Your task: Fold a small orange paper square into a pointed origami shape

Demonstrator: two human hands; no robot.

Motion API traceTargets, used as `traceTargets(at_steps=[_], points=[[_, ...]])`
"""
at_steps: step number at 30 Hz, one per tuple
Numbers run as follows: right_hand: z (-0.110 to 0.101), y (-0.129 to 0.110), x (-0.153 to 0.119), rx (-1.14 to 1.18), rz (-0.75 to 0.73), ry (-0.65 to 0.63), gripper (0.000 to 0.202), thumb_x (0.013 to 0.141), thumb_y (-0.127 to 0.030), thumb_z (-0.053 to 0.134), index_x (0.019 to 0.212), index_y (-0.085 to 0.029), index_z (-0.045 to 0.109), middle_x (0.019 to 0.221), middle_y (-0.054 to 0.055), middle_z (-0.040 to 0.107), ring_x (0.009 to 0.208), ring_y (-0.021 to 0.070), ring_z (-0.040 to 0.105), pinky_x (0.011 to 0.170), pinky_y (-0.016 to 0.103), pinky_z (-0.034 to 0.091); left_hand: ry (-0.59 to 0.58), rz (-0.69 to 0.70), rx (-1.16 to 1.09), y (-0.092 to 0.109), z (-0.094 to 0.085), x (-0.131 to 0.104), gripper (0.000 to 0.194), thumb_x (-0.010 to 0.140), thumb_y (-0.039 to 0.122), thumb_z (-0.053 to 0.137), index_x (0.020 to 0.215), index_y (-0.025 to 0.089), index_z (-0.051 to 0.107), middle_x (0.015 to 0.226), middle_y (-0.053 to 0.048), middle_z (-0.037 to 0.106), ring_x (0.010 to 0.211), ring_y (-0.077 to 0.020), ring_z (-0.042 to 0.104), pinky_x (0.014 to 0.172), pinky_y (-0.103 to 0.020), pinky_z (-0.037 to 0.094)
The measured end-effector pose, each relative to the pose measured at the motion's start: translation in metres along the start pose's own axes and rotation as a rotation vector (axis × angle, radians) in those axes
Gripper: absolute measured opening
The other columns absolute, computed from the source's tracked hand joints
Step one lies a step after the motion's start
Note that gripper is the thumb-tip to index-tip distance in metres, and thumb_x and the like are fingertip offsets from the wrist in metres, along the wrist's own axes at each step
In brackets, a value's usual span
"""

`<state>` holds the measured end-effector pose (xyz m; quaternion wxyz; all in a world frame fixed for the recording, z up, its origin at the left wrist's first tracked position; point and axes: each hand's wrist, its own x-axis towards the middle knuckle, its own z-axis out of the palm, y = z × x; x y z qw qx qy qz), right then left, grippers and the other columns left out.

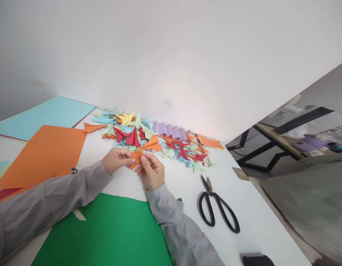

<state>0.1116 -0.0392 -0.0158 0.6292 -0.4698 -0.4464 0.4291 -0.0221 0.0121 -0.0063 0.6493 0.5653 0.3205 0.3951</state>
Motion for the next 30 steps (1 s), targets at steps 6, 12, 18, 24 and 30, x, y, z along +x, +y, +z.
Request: traceTargets(at_steps=[6, 12, 18, 24, 30], points=[[0.0010, 0.0015, -0.0006, 0.001, 0.007, -0.027, 0.028, 0.066, -0.035, 0.067, 0.087, -0.018, 0.059, 0.043, -0.006, 0.056, 0.034, 0.0105, 0.049, 0.034, 0.022, 0.038, 0.024, -0.024, -0.059, 0.0005, -0.0012, 0.0001, 0.033, 0.051, 0.030, 0.075, 0.074, 0.010, 0.064, 0.055, -0.001, 0.062, 0.044, -0.0088, 0.054, 0.046, -0.022, 0.045], [-0.0003, -0.0004, -0.0010, -0.043, -0.028, -0.042, 0.031, 0.067, -0.028, 0.064, 0.096, -0.018, 0.060, 0.039, -0.008, 0.052, 0.033, 0.0109, 0.050, 0.036, 0.023, 0.037, 0.048, -0.008, -0.070, 0.0010, -0.0016, -0.0005, 0.035, 0.053, 0.026, 0.074, 0.084, 0.010, 0.068, 0.047, 0.000, 0.059, 0.041, -0.0101, 0.054, 0.045, -0.024, 0.047], [0.0006, -0.0022, -0.0028, -0.080, -0.021, -0.030, 0.009, 0.065, -0.024, 0.064, 0.070, -0.017, 0.067, 0.039, -0.004, 0.056, 0.034, 0.0107, 0.048, 0.037, 0.024, 0.040, 0.035, 0.068, -0.095, -0.0028, -0.0039, 0.0016, 0.017, 0.048, 0.022, 0.076, 0.058, 0.011, 0.067, 0.056, -0.003, 0.062, 0.042, -0.0102, 0.055, 0.043, -0.024, 0.046], [0.0016, -0.0033, -0.0026, -0.062, -0.041, -0.033, 0.023, 0.066, -0.026, 0.064, 0.087, -0.016, 0.062, 0.039, -0.006, 0.054, 0.032, 0.0098, 0.047, 0.036, 0.022, 0.038, 0.074, 0.002, -0.084, -0.0005, -0.0031, 0.0008, 0.030, 0.051, 0.020, 0.074, 0.079, 0.010, 0.067, 0.056, -0.001, 0.061, 0.040, -0.0089, 0.054, 0.043, -0.023, 0.046], [0.0028, 0.0006, 0.0004, -0.031, -0.010, 0.097, 0.026, 0.065, -0.032, 0.067, 0.081, -0.018, 0.051, 0.040, -0.008, 0.052, 0.031, 0.0087, 0.046, 0.032, 0.019, 0.034, 0.110, 0.034, -0.068, -0.0007, 0.0000, -0.0003, 0.026, 0.052, 0.020, 0.073, 0.073, 0.010, 0.062, 0.057, 0.000, 0.058, 0.049, -0.0094, 0.056, 0.048, -0.023, 0.047]])
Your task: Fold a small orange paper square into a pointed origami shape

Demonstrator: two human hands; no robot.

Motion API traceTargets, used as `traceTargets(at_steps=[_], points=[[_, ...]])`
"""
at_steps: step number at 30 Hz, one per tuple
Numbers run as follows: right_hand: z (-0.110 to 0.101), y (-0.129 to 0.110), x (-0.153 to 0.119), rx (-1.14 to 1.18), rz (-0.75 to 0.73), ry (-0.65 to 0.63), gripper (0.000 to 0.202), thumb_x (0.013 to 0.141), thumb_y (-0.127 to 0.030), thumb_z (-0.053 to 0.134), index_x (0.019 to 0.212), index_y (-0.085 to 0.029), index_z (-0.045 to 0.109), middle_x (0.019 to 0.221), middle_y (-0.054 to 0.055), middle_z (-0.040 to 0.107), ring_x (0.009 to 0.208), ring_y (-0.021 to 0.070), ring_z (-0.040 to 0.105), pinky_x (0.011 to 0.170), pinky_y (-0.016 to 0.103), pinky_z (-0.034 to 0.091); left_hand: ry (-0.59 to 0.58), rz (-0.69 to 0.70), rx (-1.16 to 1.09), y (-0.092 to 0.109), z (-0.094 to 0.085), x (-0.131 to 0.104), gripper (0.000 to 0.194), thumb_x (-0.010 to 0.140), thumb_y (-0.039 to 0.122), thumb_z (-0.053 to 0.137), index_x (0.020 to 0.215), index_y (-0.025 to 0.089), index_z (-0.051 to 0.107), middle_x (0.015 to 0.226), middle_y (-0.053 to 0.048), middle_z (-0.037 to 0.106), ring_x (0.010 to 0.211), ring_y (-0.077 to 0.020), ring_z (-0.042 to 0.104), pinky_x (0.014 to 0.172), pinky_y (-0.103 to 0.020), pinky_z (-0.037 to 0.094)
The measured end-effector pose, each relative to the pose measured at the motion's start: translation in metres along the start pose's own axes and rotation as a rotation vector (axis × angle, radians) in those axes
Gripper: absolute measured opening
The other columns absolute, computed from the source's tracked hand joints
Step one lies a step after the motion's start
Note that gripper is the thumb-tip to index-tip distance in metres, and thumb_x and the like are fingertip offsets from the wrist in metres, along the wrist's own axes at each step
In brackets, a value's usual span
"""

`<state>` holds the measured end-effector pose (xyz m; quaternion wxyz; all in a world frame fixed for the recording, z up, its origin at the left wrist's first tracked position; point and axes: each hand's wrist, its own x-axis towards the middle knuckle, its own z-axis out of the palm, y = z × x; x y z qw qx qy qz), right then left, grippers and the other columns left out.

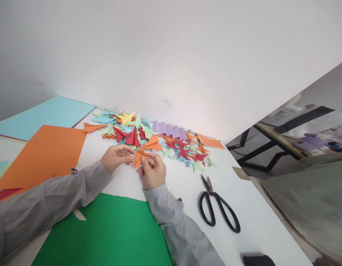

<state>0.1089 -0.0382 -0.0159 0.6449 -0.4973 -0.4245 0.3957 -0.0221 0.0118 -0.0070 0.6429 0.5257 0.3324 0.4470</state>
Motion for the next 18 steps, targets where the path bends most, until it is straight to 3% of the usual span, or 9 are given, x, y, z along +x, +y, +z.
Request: traceTargets(at_steps=[5, 8, 11, 15, 18], points=[[0.0011, 0.0004, -0.0016, -0.019, -0.090, -0.061, 0.024, 0.069, -0.035, 0.065, 0.080, -0.019, 0.052, 0.046, -0.006, 0.055, 0.035, 0.0082, 0.047, 0.035, 0.020, 0.035, -0.067, 0.070, 0.106, -0.0019, 0.0036, -0.0035, 0.030, 0.049, 0.017, 0.074, 0.075, 0.011, 0.061, 0.073, -0.002, 0.059, 0.057, -0.0096, 0.056, 0.055, -0.024, 0.048], [0.0008, -0.0023, -0.0047, -0.061, -0.131, -0.141, 0.022, 0.075, -0.038, 0.058, 0.085, -0.018, 0.059, 0.056, -0.002, 0.059, 0.043, 0.0094, 0.051, 0.038, 0.021, 0.037, -0.097, 0.020, 0.121, -0.0027, 0.0042, -0.0044, 0.035, 0.049, 0.017, 0.075, 0.078, 0.011, 0.058, 0.064, 0.000, 0.058, 0.059, -0.0107, 0.056, 0.057, -0.025, 0.047], [0.0000, -0.0041, -0.0065, -0.097, -0.134, -0.181, 0.028, 0.080, -0.041, 0.050, 0.086, -0.017, 0.063, 0.063, 0.002, 0.062, 0.049, 0.0109, 0.054, 0.039, 0.022, 0.039, -0.112, 0.022, 0.076, -0.0032, 0.0034, -0.0033, 0.028, 0.054, 0.024, 0.073, 0.073, 0.011, 0.057, 0.060, 0.001, 0.057, 0.056, -0.0096, 0.055, 0.056, -0.024, 0.047], [-0.0014, -0.0025, -0.0041, -0.068, -0.096, -0.105, 0.024, 0.074, -0.039, 0.058, 0.084, -0.018, 0.061, 0.060, 0.000, 0.061, 0.044, 0.0096, 0.052, 0.038, 0.021, 0.038, -0.112, 0.005, 0.055, -0.0040, 0.0010, -0.0006, 0.026, 0.060, 0.031, 0.069, 0.073, 0.010, 0.061, 0.064, -0.002, 0.060, 0.062, -0.0123, 0.058, 0.059, -0.026, 0.048], [-0.0016, 0.0000, -0.0015, -0.068, -0.067, -0.087, 0.023, 0.067, -0.034, 0.066, 0.082, -0.017, 0.060, 0.060, -0.001, 0.061, 0.045, 0.0091, 0.051, 0.037, 0.020, 0.038, -0.099, 0.072, 0.104, -0.0048, -0.0011, 0.0016, 0.023, 0.059, 0.029, 0.070, 0.072, 0.011, 0.065, 0.069, -0.002, 0.060, 0.065, -0.0122, 0.057, 0.060, -0.024, 0.046]])
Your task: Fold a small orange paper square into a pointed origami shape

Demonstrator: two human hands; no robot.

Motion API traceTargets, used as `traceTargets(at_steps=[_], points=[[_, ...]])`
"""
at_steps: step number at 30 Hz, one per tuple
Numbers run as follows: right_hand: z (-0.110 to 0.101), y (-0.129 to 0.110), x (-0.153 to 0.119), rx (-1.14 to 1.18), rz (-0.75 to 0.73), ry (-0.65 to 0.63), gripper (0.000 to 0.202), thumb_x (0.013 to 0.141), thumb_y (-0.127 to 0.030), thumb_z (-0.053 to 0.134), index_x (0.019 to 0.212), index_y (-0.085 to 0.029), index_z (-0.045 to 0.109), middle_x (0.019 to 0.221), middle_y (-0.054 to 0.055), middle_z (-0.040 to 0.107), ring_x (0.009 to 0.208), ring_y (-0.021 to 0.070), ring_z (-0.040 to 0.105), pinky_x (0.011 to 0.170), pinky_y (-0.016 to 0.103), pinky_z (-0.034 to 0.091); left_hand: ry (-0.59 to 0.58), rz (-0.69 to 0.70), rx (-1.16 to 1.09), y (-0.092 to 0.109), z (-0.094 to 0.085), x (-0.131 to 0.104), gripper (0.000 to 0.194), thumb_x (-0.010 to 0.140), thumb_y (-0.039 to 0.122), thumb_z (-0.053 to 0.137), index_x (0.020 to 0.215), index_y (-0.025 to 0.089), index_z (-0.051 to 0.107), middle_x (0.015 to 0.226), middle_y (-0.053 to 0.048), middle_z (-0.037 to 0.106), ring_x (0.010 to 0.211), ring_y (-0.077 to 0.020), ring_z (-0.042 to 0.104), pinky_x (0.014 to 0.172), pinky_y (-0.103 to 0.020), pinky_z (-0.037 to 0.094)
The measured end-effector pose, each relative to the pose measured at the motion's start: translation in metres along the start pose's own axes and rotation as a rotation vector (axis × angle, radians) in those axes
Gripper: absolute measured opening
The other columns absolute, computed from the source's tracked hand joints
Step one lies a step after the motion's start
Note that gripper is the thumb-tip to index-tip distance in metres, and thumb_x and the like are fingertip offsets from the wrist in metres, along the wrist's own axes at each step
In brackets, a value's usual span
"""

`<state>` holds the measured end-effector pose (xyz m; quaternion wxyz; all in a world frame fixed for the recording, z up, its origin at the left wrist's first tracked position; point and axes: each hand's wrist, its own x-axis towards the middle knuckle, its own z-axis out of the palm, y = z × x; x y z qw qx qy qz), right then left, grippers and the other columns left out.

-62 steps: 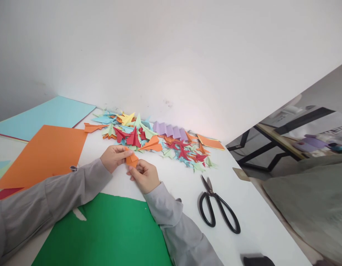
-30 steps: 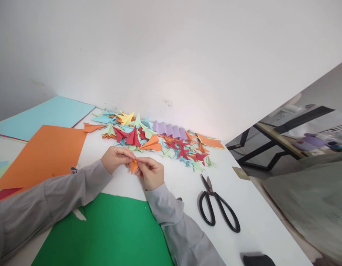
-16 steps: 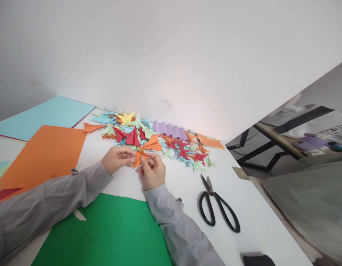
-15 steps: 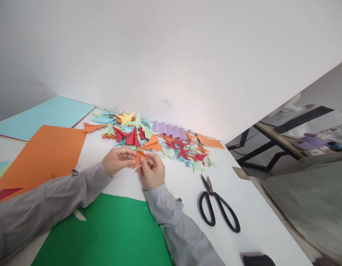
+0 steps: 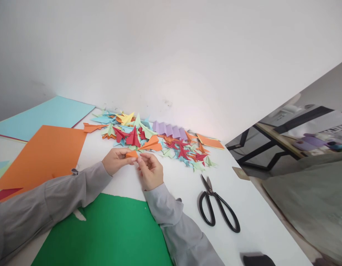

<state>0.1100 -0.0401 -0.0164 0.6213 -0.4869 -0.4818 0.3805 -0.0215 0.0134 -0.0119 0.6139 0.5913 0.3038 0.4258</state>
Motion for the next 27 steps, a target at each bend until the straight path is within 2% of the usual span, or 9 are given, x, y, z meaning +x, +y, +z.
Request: traceTargets(at_steps=[3, 5, 10, 14, 16, 22, 27], points=[[0.0009, 0.0007, 0.0004, -0.002, 0.012, -0.018, 0.022, 0.066, -0.034, 0.067, 0.079, -0.017, 0.061, 0.059, 0.000, 0.061, 0.048, 0.0100, 0.053, 0.036, 0.019, 0.038, 0.030, 0.087, 0.055, 0.0002, -0.0015, 0.0012, 0.018, 0.056, 0.025, 0.072, 0.067, 0.012, 0.067, 0.067, -0.001, 0.057, 0.064, -0.0106, 0.054, 0.058, -0.021, 0.043], [0.0017, -0.0001, 0.0001, 0.025, 0.030, -0.028, 0.022, 0.066, -0.034, 0.067, 0.077, -0.017, 0.060, 0.056, -0.001, 0.060, 0.047, 0.0108, 0.054, 0.036, 0.019, 0.039, 0.025, 0.097, 0.059, 0.0018, -0.0015, 0.0008, 0.016, 0.057, 0.026, 0.071, 0.065, 0.012, 0.067, 0.063, 0.000, 0.055, 0.060, -0.0095, 0.052, 0.056, -0.021, 0.042], [0.0024, -0.0029, 0.0012, 0.080, 0.057, -0.007, 0.023, 0.063, -0.034, 0.069, 0.074, -0.016, 0.059, 0.052, -0.002, 0.060, 0.036, 0.0084, 0.050, 0.032, 0.019, 0.036, -0.003, 0.005, 0.028, 0.0081, 0.0007, -0.0024, 0.020, 0.060, 0.030, 0.068, 0.065, 0.011, 0.067, 0.058, -0.001, 0.056, 0.048, -0.0079, 0.049, 0.045, -0.020, 0.040], [0.0014, -0.0033, 0.0026, 0.095, 0.055, 0.045, 0.022, 0.062, -0.033, 0.070, 0.072, -0.016, 0.060, 0.051, -0.002, 0.060, 0.034, 0.0072, 0.048, 0.032, 0.019, 0.035, 0.047, -0.121, -0.098, 0.0080, 0.0013, -0.0020, 0.029, 0.058, 0.030, 0.069, 0.079, 0.010, 0.066, 0.058, -0.003, 0.061, 0.050, -0.0127, 0.056, 0.048, -0.024, 0.046], [0.0007, -0.0026, 0.0027, 0.106, 0.079, 0.020, 0.023, 0.062, -0.034, 0.069, 0.074, -0.016, 0.060, 0.049, -0.003, 0.060, 0.034, 0.0076, 0.048, 0.032, 0.019, 0.036, 0.081, -0.138, -0.113, 0.0064, 0.0011, -0.0013, 0.032, 0.056, 0.028, 0.070, 0.081, 0.009, 0.065, 0.058, -0.004, 0.063, 0.049, -0.0139, 0.058, 0.049, -0.026, 0.048], [0.0003, 0.0013, 0.0020, 0.113, 0.109, -0.070, 0.026, 0.065, -0.035, 0.067, 0.082, -0.017, 0.059, 0.044, -0.005, 0.058, 0.033, 0.0087, 0.049, 0.033, 0.019, 0.036, 0.086, -0.051, -0.065, 0.0015, 0.0006, -0.0016, 0.034, 0.056, 0.030, 0.071, 0.082, 0.007, 0.066, 0.060, -0.006, 0.065, 0.051, -0.0155, 0.059, 0.049, -0.027, 0.048], [0.0006, 0.0039, 0.0022, 0.120, 0.056, -0.073, 0.025, 0.061, -0.027, 0.070, 0.083, -0.017, 0.061, 0.040, -0.007, 0.055, 0.033, 0.0086, 0.049, 0.033, 0.019, 0.034, 0.079, -0.011, -0.088, -0.0003, 0.0013, -0.0018, 0.034, 0.055, 0.025, 0.072, 0.083, 0.007, 0.068, 0.063, -0.007, 0.065, 0.055, -0.0158, 0.060, 0.051, -0.028, 0.050]])
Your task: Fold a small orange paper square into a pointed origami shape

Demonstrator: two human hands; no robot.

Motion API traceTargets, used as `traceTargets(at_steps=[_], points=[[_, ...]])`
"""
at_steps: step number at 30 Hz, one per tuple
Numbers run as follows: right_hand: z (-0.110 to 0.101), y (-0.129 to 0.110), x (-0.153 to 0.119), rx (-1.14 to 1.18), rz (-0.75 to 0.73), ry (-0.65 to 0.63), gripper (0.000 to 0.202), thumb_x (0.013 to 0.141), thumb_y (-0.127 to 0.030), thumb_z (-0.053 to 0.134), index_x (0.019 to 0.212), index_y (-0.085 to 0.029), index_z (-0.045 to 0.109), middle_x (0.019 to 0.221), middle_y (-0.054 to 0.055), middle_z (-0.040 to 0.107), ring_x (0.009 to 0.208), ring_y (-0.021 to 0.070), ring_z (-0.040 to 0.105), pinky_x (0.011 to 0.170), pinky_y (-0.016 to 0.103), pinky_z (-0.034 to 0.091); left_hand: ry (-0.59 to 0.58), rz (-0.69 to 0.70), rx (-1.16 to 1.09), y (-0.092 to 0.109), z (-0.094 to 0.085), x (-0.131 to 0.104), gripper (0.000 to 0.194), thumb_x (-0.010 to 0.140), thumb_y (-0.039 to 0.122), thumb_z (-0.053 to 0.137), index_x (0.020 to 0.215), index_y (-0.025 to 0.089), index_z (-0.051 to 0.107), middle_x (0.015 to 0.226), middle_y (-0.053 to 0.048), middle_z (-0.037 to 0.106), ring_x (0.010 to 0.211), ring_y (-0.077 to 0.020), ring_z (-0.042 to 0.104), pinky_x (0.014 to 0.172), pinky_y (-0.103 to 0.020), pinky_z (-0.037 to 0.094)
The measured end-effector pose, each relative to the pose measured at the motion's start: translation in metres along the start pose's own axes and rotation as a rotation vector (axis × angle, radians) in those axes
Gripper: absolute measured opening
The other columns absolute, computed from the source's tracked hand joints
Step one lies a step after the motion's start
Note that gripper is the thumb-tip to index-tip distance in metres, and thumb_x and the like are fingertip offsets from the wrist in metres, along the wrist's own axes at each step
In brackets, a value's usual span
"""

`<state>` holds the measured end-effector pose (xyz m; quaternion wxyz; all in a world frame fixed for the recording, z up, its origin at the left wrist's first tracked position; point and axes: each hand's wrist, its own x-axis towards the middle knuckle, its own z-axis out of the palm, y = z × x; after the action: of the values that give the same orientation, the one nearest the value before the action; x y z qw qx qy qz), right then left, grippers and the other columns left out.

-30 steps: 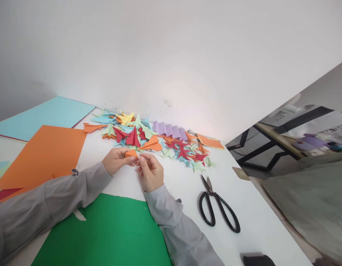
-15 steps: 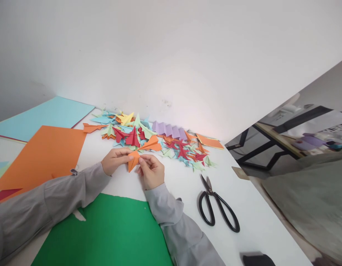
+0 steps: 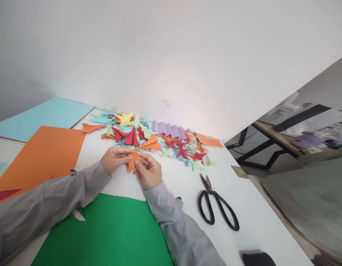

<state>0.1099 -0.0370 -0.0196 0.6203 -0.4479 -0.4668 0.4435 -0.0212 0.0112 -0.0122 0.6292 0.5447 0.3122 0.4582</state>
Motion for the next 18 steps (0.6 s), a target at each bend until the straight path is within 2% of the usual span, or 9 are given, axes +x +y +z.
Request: traceTargets(at_steps=[4, 10, 15, 18], points=[[-0.0022, 0.0008, 0.0011, 0.006, -0.008, 0.051, 0.024, 0.059, -0.023, 0.071, 0.082, -0.017, 0.065, 0.040, -0.006, 0.056, 0.032, 0.0087, 0.049, 0.035, 0.020, 0.036, -0.032, -0.040, -0.100, 0.0027, 0.0003, 0.0008, 0.033, 0.050, 0.023, 0.075, 0.080, 0.009, 0.070, 0.068, -0.006, 0.066, 0.053, -0.0146, 0.060, 0.049, -0.028, 0.052], [-0.0055, -0.0005, 0.0018, 0.048, 0.076, 0.060, 0.022, 0.063, -0.024, 0.067, 0.083, -0.017, 0.070, 0.039, -0.003, 0.058, 0.034, 0.0097, 0.048, 0.037, 0.023, 0.039, 0.019, -0.188, -0.127, 0.0086, -0.0010, 0.0008, 0.025, 0.050, 0.020, 0.074, 0.073, 0.010, 0.071, 0.048, -0.003, 0.061, 0.044, -0.0132, 0.058, 0.045, -0.027, 0.051], [-0.0052, -0.0033, 0.0012, 0.051, 0.103, 0.059, 0.010, 0.060, -0.022, 0.067, 0.069, -0.017, 0.070, 0.039, -0.002, 0.058, 0.035, 0.0101, 0.049, 0.038, 0.023, 0.039, 0.021, -0.172, -0.124, 0.0087, -0.0012, 0.0002, 0.016, 0.049, 0.017, 0.074, 0.063, 0.011, 0.070, 0.048, -0.002, 0.060, 0.045, -0.0124, 0.058, 0.044, -0.025, 0.050], [-0.0047, -0.0040, 0.0012, 0.058, 0.101, 0.068, 0.008, 0.060, -0.021, 0.067, 0.066, -0.017, 0.070, 0.039, -0.002, 0.058, 0.035, 0.0100, 0.049, 0.037, 0.022, 0.038, 0.023, -0.163, -0.129, 0.0089, -0.0010, 0.0002, 0.018, 0.048, 0.017, 0.075, 0.065, 0.010, 0.070, 0.051, -0.002, 0.061, 0.044, -0.0121, 0.058, 0.044, -0.024, 0.050]])
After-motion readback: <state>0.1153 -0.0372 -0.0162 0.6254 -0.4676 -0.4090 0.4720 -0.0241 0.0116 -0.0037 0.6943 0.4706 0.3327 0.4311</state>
